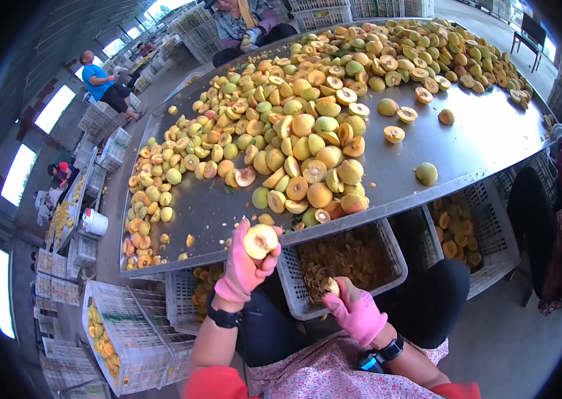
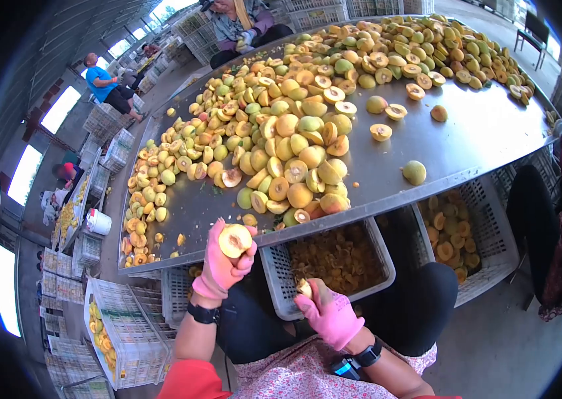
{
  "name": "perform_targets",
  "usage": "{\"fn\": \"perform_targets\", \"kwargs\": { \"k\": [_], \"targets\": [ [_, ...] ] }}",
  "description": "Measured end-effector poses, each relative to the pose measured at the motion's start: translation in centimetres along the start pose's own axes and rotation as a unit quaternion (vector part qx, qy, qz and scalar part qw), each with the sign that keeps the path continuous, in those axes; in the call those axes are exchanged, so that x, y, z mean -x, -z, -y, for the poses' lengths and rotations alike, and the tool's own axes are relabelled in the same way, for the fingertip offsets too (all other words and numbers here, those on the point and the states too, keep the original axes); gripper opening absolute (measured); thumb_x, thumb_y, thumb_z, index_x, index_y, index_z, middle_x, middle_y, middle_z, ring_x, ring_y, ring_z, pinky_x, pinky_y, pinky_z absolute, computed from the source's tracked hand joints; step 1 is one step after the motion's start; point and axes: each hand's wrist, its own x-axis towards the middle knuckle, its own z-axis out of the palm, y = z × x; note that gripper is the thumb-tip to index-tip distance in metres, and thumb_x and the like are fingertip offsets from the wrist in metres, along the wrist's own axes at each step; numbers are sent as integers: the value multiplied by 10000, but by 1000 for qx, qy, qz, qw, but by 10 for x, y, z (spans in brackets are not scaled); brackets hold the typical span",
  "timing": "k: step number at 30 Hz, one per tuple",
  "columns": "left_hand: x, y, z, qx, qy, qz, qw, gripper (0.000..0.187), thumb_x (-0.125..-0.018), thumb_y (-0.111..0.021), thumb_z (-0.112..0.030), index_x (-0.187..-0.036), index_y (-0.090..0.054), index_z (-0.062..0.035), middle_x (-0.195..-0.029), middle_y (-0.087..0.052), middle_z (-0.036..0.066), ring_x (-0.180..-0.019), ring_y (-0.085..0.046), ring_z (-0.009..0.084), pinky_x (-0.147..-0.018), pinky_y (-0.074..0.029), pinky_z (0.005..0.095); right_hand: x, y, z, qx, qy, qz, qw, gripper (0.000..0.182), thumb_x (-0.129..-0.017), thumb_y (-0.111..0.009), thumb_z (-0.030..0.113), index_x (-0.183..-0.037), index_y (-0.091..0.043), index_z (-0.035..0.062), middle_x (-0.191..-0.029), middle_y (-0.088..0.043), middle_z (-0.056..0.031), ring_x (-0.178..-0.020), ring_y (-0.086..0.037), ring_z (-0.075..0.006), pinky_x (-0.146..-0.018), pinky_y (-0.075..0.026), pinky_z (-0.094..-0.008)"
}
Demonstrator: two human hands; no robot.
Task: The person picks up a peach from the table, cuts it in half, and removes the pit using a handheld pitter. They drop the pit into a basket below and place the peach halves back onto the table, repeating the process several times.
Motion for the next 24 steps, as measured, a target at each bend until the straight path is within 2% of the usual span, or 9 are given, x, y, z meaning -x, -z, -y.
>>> {"fn": "perform_targets", "kwargs": {
  "k": [1, 4, 6, 8, 9, 16, 19, 21, 24],
  "targets": [
    [11, -7, 19, -14, 1, -10, 1000, 716, -1034, -324, -653, -1113, -656, -23, -745, -629, 83, -491, -488, 123, -396, -332, 211, 0, -3, 6, 30, 20, 11, 999, 442, -1018, -625, 357, -1287, -505, 28, -974, -678, -246, -885, -682, -447, -724, -539, -445],
    [40, -38, 56, -44, 37, -108, 992, 768, -1031, -269, -681, -1061, -680, -33, -731, -632, 67, -479, -475, 119, -426, -357, 210, 5, -16, 20, 123, 97, -26, 987, 387, -1011, -627, 353, -1234, -516, 58, -922, -676, -216, -848, -685, -426, -673, -540, -474],
    [49, -44, 72, -42, 40, -84, 995, 769, -1028, -267, -689, -1052, -690, -48, -774, -655, 54, -533, -538, 120, -461, -393, 200, 6, -19, 25, 126, 88, -14, 988, 350, -1017, -608, 371, -1163, -522, 65, -863, -662, -206, -799, -681, -416, -639, -529, -485],
    [50, -54, 85, -5, 16, -147, 989, 775, -1019, -271, -706, -1064, -691, -56, -821, -673, 45, -629, -614, 123, -486, -431, 202, 6, -22, 22, 170, 47, 8, 984, 363, -997, -645, 358, -1154, -535, 50, -868, -675, -207, -818, -677, -428, -643, -525, -471],
    [53, -47, 87, -5, 19, -118, 993, 779, -1016, -272, -713, -1066, -692, -59, -869, -686, 42, -716, -659, 140, -515, -474, 220, 7, -21, 24, 166, 57, -5, 985, 339, -1000, -639, 366, -1087, -531, 57, -828, -665, -204, -792, -670, -429, -623, -510, -481],
    [57, -43, 104, -34, 10, -136, 990, 801, -1010, -264, -727, -1064, -693, -53, -916, -700, 43, -743, -672, 158, -569, -524, 247, 12, -18, 27, 189, 48, 17, 981, 332, -1009, -627, 368, -1022, -517, 54, -795, -657, -213, -747, -661, -437, -595, -495, -492],
    [60, -45, 110, -31, 31, -134, 990, 800, -1020, -257, -715, -1057, -696, -47, -939, -706, 62, -790, -685, 175, -651, -553, 270, 15, -15, 31, 180, 14, 51, 982, 348, -1021, -601, 386, -1020, -515, 48, -766, -650, -214, -735, -661, -440, -595, -495, -498],
    [57, -45, 119, -21, -28, -153, 988, 802, -1035, -243, -694, -1050, -696, -31, -956, -708, 81, -849, -686, 194, -771, -561, 305, 18, -15, 32, 202, -10, 63, 977, 368, -1034, -572, 406, -1018, -513, 43, -757, -651, -216, -735, -662, -446, -597, -494, -500],
    [55, -39, 129, -42, -71, -154, 985, 801, -1048, -230, -673, -1044, -690, -18, -961, -707, 90, -881, -677, 204, -844, -546, 327, 19, -12, 35, 189, -24, 84, 978, 419, -1044, -526, 443, -1044, -508, 24, -773, -676, -252, -757, -666, -469, -645, -508, -548]
  ]
}}
